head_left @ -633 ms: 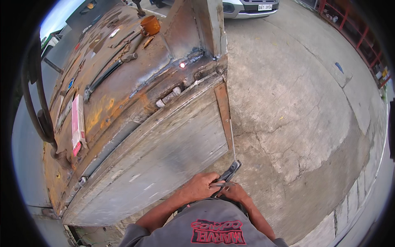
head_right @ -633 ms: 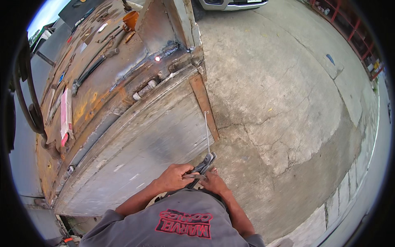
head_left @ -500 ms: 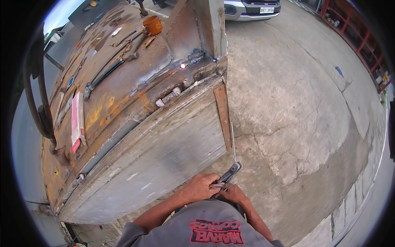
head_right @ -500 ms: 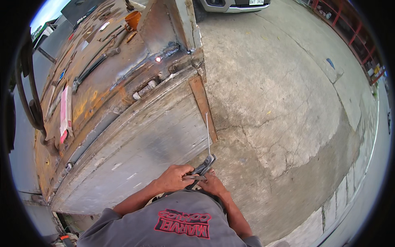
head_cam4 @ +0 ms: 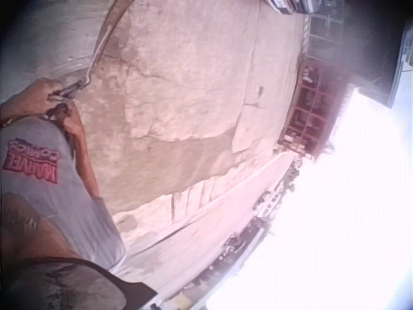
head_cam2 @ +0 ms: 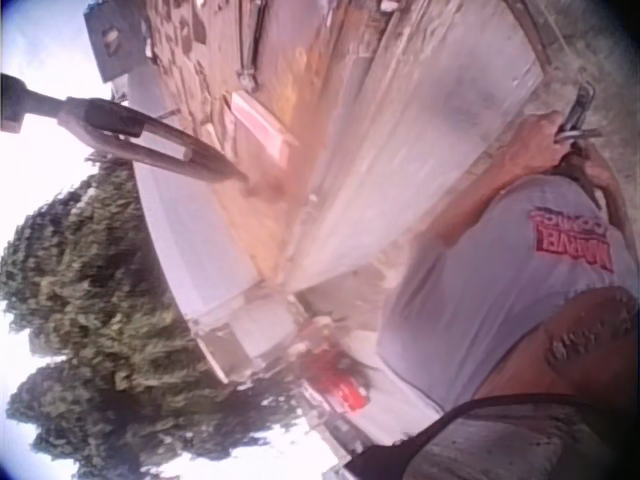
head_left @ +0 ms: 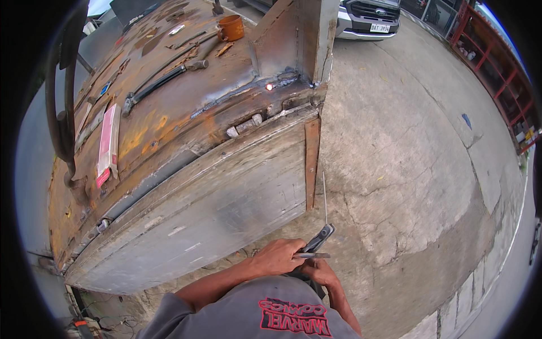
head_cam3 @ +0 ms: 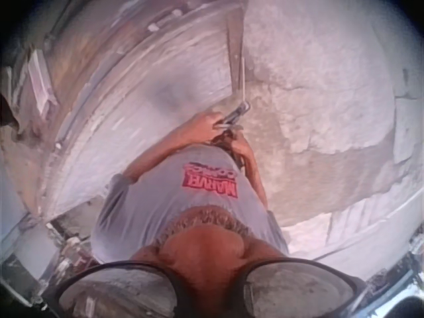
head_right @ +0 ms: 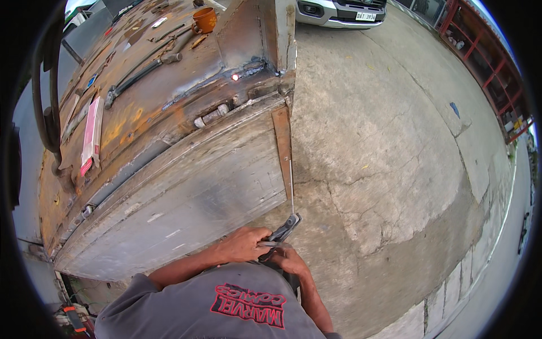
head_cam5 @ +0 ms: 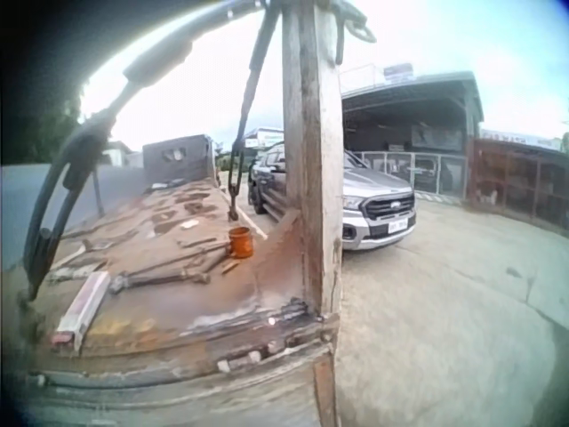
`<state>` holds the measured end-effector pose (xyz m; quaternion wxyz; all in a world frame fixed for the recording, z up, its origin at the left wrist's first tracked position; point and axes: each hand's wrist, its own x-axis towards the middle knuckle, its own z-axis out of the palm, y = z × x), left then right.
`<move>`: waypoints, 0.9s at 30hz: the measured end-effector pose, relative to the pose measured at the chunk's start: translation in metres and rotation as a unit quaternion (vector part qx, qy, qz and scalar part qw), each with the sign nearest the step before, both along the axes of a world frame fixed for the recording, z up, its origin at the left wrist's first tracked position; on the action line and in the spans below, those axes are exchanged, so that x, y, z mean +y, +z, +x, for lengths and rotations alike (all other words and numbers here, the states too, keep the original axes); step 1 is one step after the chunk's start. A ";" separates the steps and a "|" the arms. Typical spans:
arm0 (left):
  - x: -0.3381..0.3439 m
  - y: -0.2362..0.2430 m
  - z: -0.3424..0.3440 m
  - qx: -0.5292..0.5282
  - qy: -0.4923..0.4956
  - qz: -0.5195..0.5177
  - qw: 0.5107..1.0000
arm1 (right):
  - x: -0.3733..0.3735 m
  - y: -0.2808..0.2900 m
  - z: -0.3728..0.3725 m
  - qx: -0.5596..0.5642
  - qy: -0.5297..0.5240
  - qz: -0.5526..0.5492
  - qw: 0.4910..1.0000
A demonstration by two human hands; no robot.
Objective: The person welds a rusty metal structure using a handheld welding torch, creating bright sparks and molten metal along seams. The person holds the torch with both hands and moves it along different sections of the metal frame.
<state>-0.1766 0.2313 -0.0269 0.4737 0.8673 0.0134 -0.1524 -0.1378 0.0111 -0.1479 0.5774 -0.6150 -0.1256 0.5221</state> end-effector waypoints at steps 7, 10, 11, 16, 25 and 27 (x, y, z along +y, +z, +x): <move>0.015 -0.003 -0.014 -0.034 -0.002 -0.045 0.998 | 0.018 0.018 -0.021 0.006 -0.045 0.028 0.999; 0.027 -0.008 -0.025 -0.049 -0.023 -0.036 0.998 | 0.030 0.021 -0.039 0.004 -0.084 0.009 0.996; 0.031 -0.008 -0.031 -0.046 -0.029 -0.036 0.998 | 0.035 0.021 -0.048 0.001 -0.094 0.013 0.995; 0.068 0.000 -0.060 -0.032 -0.083 -0.044 0.995 | 0.060 0.013 -0.088 -0.024 -0.138 0.029 0.990; 0.143 0.016 -0.136 -0.005 0.081 -0.115 0.990 | 0.125 0.045 -0.147 -0.001 -0.320 0.114 0.940; 0.161 0.001 -0.151 0.005 0.086 -0.096 0.992 | 0.124 0.039 -0.151 0.027 -0.330 0.106 0.938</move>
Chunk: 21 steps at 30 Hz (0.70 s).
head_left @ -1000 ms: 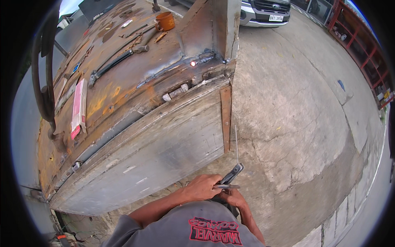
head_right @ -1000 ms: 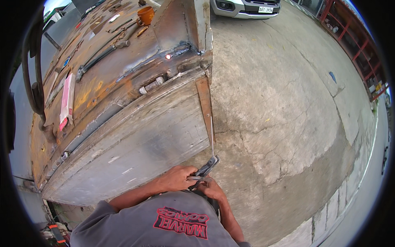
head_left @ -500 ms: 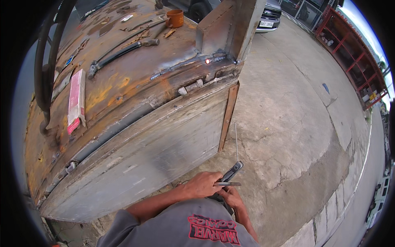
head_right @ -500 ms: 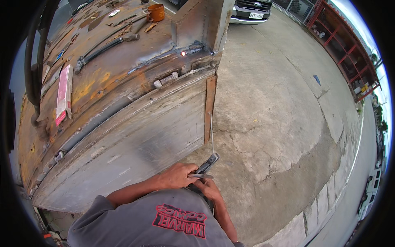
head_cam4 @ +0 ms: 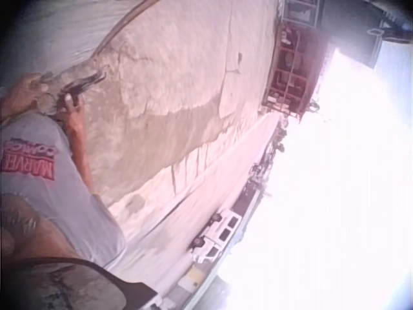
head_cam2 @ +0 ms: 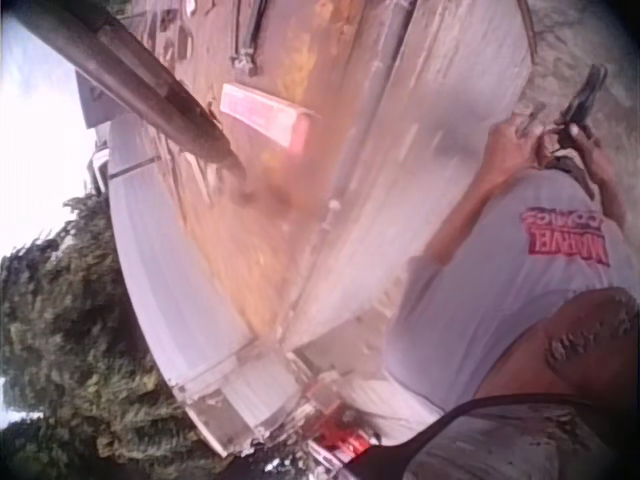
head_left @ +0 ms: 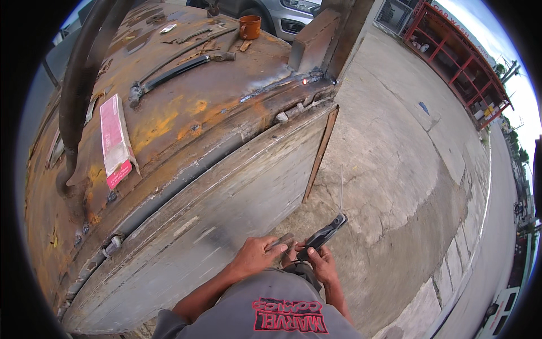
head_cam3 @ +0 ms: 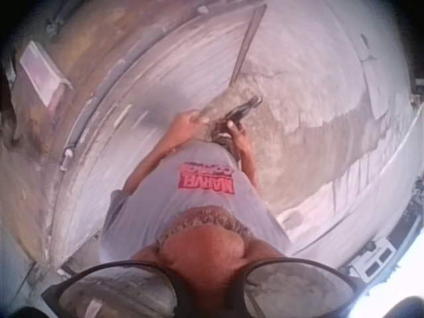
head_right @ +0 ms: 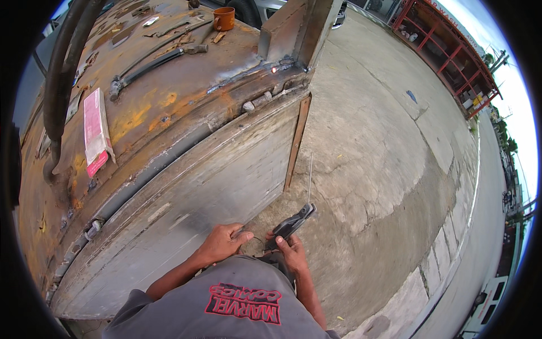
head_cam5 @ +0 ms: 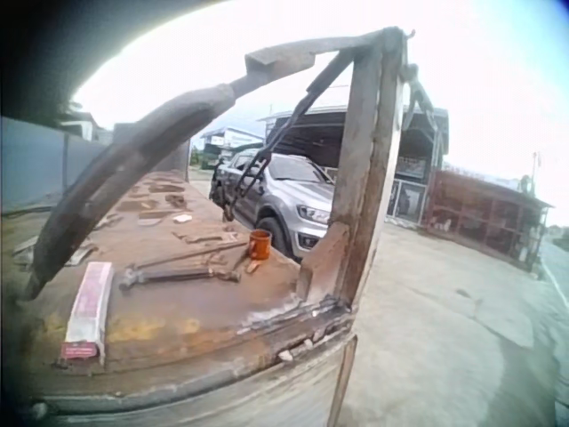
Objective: The person welds a rusty metal structure using a handheld welding torch, creating bright sparks and molten metal along seams. The person holds the torch with both hands and moves it along different sections of the metal frame.
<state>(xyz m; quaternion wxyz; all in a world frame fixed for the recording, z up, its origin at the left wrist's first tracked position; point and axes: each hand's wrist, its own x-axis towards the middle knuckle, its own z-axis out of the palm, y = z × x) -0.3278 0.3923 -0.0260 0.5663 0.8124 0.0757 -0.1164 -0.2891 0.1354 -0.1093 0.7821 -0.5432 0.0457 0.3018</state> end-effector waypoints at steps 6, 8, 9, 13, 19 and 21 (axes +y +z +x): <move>0.036 -0.038 -0.042 -0.002 0.068 -0.048 0.997 | 0.014 0.006 -0.016 -0.037 -0.081 0.019 0.996; 0.039 -0.042 -0.051 -0.004 0.105 -0.099 0.990 | 0.017 0.007 -0.015 -0.053 -0.094 0.037 0.994; 0.041 -0.034 -0.055 -0.005 0.115 -0.109 0.987 | 0.019 0.009 -0.015 -0.058 -0.095 0.041 0.993; 0.046 -0.030 -0.067 -0.014 0.107 -0.098 0.989 | 0.028 0.023 -0.012 -0.064 -0.103 0.059 0.991; 0.045 -0.028 -0.083 -0.051 0.092 -0.111 0.988 | 0.032 0.030 -0.013 -0.055 -0.089 0.081 0.991; 0.042 -0.032 -0.085 -0.056 0.101 -0.115 0.987 | 0.029 0.028 -0.012 -0.055 -0.084 0.079 0.992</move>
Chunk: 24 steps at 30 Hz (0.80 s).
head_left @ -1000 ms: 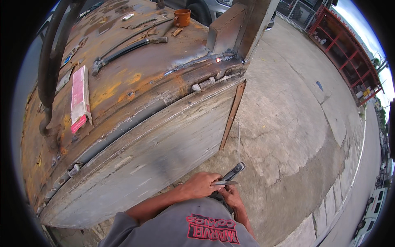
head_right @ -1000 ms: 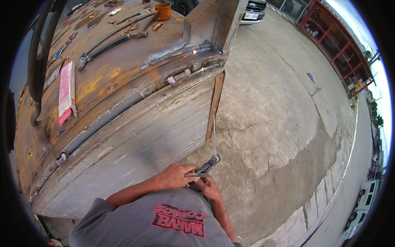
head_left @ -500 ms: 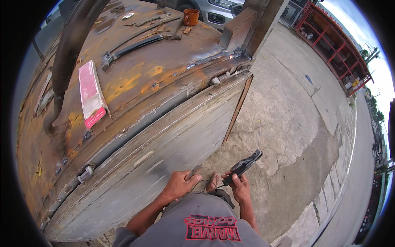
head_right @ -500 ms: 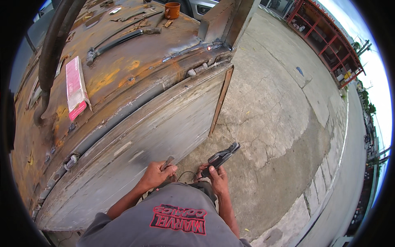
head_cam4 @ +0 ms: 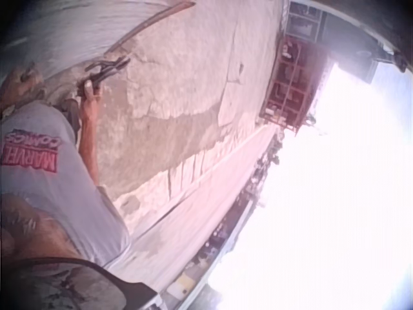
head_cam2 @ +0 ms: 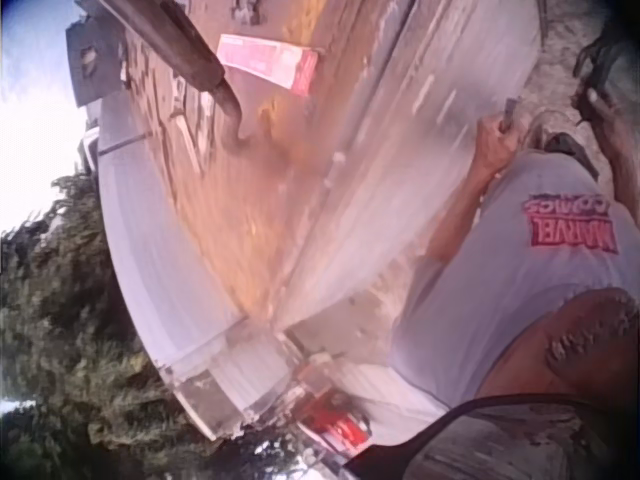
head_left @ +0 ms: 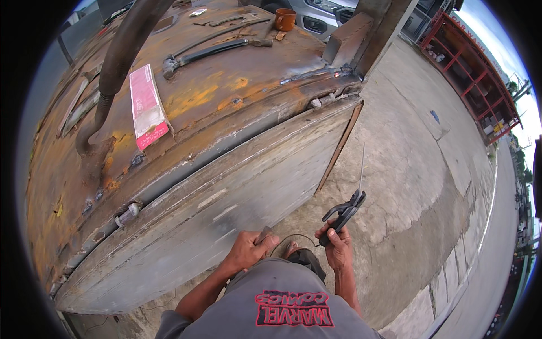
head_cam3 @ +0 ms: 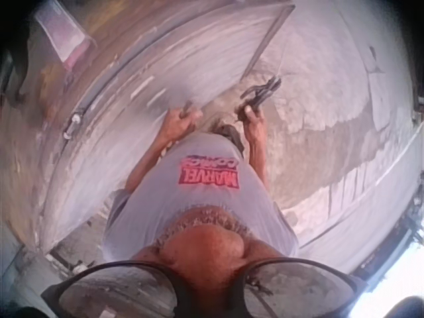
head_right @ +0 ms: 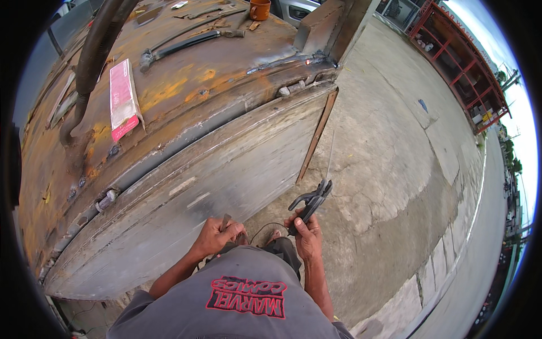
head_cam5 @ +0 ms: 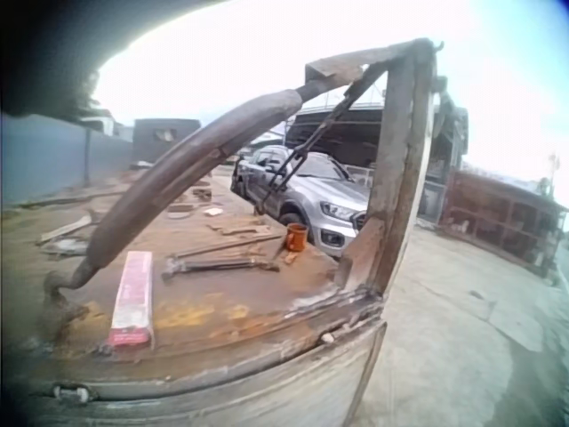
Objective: The person welds a rusty metal structure using a handheld welding torch, creating bright sparks and molten metal along seams. The person holds the torch with both hands and moves it along different sections of the metal frame.
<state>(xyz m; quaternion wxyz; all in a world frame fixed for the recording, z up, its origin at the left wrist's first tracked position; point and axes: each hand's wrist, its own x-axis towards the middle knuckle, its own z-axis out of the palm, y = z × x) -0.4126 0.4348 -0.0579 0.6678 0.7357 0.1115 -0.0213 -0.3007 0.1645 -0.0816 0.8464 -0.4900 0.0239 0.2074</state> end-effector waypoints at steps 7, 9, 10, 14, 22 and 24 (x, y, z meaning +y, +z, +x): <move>-0.029 0.011 0.011 0.082 -0.028 0.015 0.996 | -0.032 -0.012 0.014 0.021 -0.005 0.027 0.999; -0.044 0.003 0.017 0.069 -0.031 0.012 0.997 | -0.045 -0.013 0.022 0.026 -0.007 0.039 0.999; -0.053 -0.002 0.022 0.063 -0.028 0.010 0.998 | -0.052 -0.012 0.026 0.026 -0.013 0.044 0.999; -0.090 -0.001 0.040 0.074 -0.079 0.056 0.993 | -0.088 -0.013 0.035 0.024 -0.031 0.051 0.998; -0.160 0.005 0.065 -0.077 -0.137 0.138 0.978 | -0.145 -0.021 0.064 0.023 -0.043 0.077 0.996; -0.163 0.007 0.056 -0.049 -0.121 0.148 0.980 | -0.148 -0.023 0.074 0.024 -0.027 0.088 0.996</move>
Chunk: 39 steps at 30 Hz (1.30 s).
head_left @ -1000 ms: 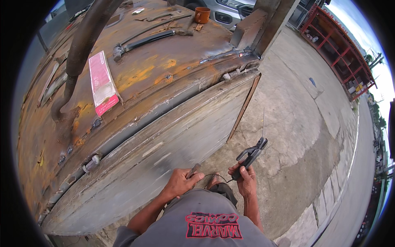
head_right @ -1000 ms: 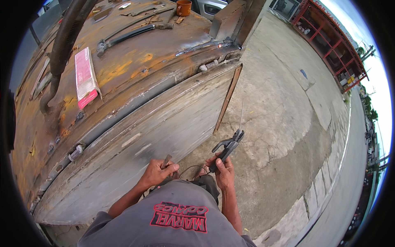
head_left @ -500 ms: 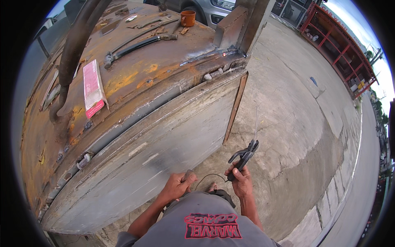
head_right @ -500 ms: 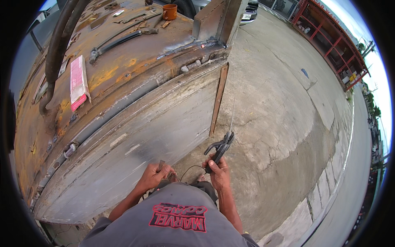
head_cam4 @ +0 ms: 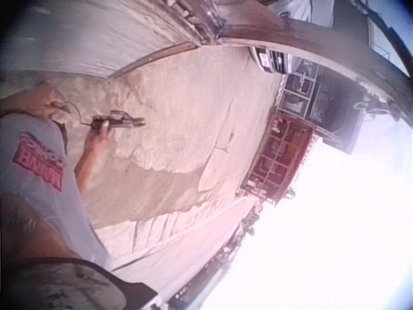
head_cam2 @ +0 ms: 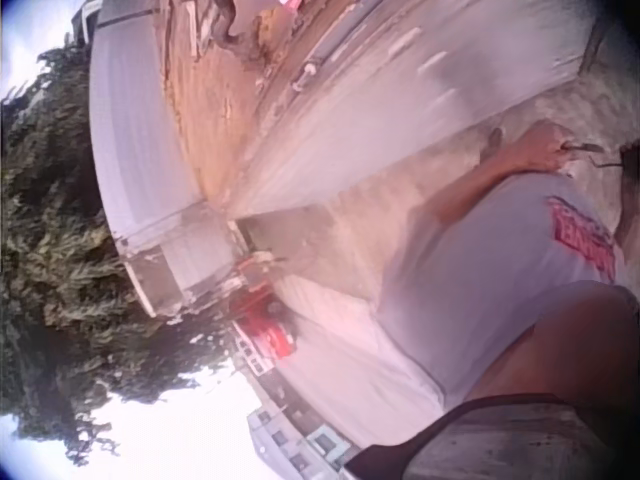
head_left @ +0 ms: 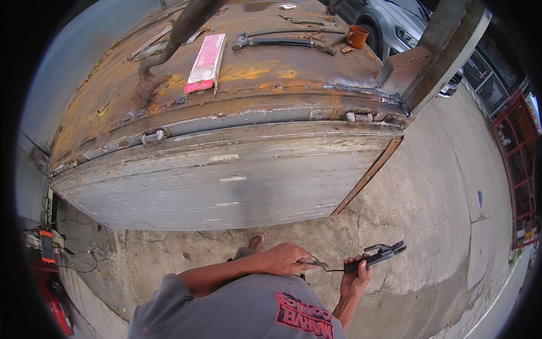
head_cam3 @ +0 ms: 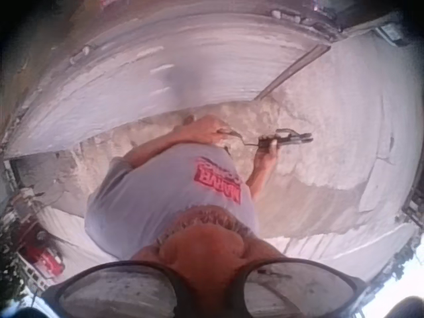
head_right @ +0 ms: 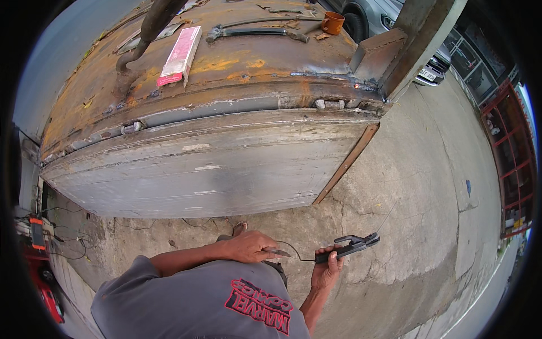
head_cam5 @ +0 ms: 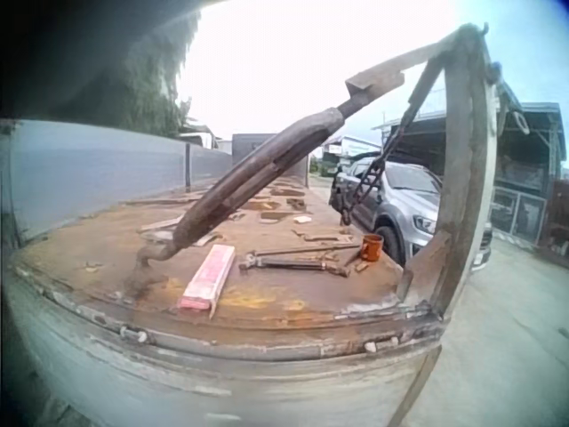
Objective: The person welds a rusty metal structure using a handheld welding torch, creating bright sparks and molten metal along seams. The person holds the torch with both hands and moves it along different sections of the metal frame.
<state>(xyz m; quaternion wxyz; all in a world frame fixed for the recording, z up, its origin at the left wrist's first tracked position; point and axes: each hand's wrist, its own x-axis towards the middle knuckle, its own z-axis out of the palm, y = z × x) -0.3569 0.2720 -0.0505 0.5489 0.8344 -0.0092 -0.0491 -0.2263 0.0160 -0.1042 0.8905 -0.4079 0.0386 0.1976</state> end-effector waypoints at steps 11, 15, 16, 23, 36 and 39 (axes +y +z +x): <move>0.002 0.001 -0.060 0.032 0.188 0.032 0.981 | 0.046 0.010 0.028 -0.018 0.104 0.006 0.994; 0.044 0.024 -0.076 -0.020 0.330 0.187 0.925 | 0.058 0.012 0.021 -0.049 0.127 0.009 0.991; 0.066 0.043 -0.074 -0.021 0.351 0.277 0.894 | 0.059 0.013 0.017 -0.053 0.124 0.012 0.991; 0.249 0.144 -0.036 -0.069 0.383 0.627 0.675 | 0.069 0.015 -0.010 -0.072 0.125 -0.015 0.989; 0.387 0.141 -0.005 -0.110 0.274 0.653 0.698 | 0.158 0.008 -0.132 -0.104 0.048 -0.019 0.993; 0.404 0.148 0.000 -0.057 0.269 0.611 0.742 | 0.188 0.014 -0.168 -0.102 0.046 -0.014 0.994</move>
